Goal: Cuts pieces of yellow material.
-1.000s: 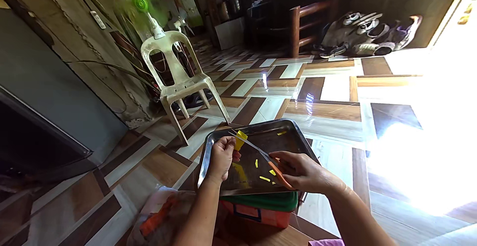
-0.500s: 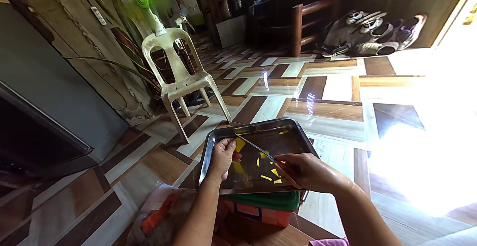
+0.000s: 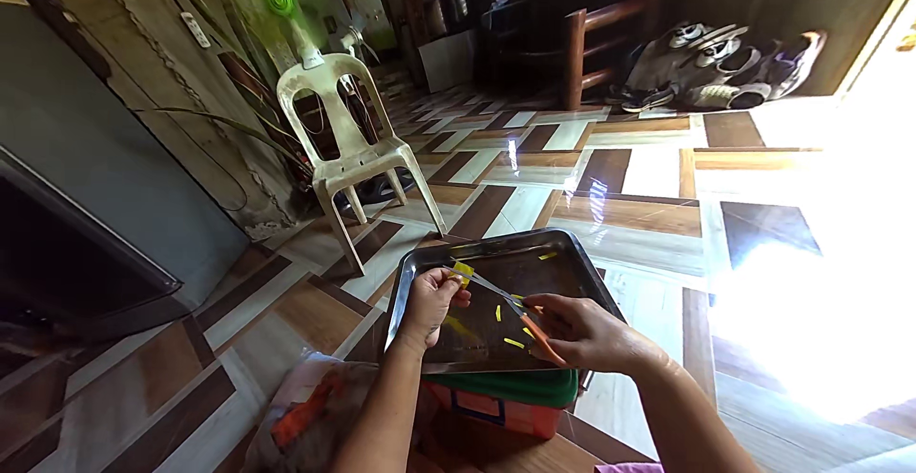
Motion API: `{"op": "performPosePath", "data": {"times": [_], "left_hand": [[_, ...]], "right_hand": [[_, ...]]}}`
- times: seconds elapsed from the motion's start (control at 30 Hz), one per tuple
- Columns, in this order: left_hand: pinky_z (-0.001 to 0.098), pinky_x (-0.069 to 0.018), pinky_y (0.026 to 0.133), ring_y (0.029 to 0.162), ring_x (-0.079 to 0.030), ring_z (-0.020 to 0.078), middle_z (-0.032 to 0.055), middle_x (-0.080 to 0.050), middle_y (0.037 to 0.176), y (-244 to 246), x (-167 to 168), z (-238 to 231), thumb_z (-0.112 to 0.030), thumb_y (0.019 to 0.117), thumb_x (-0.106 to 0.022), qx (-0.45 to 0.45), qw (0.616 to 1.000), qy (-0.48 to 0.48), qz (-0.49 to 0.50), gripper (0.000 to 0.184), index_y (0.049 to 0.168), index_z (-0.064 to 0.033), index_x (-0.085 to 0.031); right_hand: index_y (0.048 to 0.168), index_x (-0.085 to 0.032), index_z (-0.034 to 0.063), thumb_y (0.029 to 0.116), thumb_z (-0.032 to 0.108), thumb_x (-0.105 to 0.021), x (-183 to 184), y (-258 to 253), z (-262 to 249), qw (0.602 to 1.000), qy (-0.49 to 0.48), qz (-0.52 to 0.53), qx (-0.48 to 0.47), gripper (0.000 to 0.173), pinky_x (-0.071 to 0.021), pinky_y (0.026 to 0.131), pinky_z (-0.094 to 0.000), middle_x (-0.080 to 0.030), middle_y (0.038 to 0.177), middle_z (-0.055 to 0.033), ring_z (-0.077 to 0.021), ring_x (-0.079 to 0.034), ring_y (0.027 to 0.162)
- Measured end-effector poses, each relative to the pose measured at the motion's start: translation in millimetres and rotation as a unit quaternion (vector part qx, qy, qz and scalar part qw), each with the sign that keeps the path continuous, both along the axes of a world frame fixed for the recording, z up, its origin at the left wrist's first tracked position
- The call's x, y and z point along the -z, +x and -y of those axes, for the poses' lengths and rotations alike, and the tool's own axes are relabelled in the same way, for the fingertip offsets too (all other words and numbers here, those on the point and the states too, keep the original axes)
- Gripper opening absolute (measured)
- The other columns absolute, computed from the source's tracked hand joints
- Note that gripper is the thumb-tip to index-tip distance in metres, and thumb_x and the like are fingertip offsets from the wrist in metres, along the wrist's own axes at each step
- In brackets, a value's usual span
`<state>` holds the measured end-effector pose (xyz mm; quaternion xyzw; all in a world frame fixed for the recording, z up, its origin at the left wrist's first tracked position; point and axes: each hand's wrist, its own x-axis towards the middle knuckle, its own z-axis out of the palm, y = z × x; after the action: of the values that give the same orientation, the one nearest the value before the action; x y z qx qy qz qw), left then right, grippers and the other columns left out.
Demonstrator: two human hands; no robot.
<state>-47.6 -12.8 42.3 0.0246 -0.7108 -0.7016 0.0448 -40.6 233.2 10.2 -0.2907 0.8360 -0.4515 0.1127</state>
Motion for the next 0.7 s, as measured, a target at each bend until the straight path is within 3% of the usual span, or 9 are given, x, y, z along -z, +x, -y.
{"op": "performPosePath", "data": {"times": [0.13,0.53,0.7], "left_hand": [[0.0248,-0.061,0.067,0.064,-0.068,0.0096,0.0038,-0.066,0.077,0.7,1.4,2.5,0.005,0.1016,-0.053,0.003,1.0,0.0,0.002,0.01,0.094,0.0035,-0.059],[0.0224,-0.058,0.06,0.058,-0.063,0.0084,0.0038,-0.064,0.074,-0.9,4.3,5.8,0.0,0.1033,-0.054,0.028,0.999,-0.012,0.016,0.009,0.101,0.0056,-0.061],[0.0217,-0.0576,0.06,0.058,-0.063,0.0078,0.0037,-0.064,0.074,-2.5,7.1,6.3,0.0,0.1036,-0.054,0.028,0.999,-0.016,0.022,0.009,0.102,0.0062,-0.061]], "right_hand": [[0.141,-0.055,0.0007,0.0873,0.025,-0.072,3.9,-1.4,4.5,1.0,-0.003,-0.003,-0.005,0.062,-0.0502,0.071,-0.0297,-0.064,0.091,-0.0065,-0.01,-0.058,0.074],[0.14,-0.057,0.0009,0.0876,0.026,-0.072,9.4,-3.2,3.5,0.999,-0.025,-0.021,0.001,0.06,-0.0474,0.065,-0.0241,-0.062,0.082,-0.0016,-0.0047,-0.054,0.068],[0.14,-0.057,0.0,0.09,0.017,-0.07,7.0,-2.1,3.7,1.0,-0.006,-0.017,-0.006,0.054,-0.0517,0.07,-0.0312,-0.067,0.088,-0.0083,-0.0116,-0.06,0.071]]}}
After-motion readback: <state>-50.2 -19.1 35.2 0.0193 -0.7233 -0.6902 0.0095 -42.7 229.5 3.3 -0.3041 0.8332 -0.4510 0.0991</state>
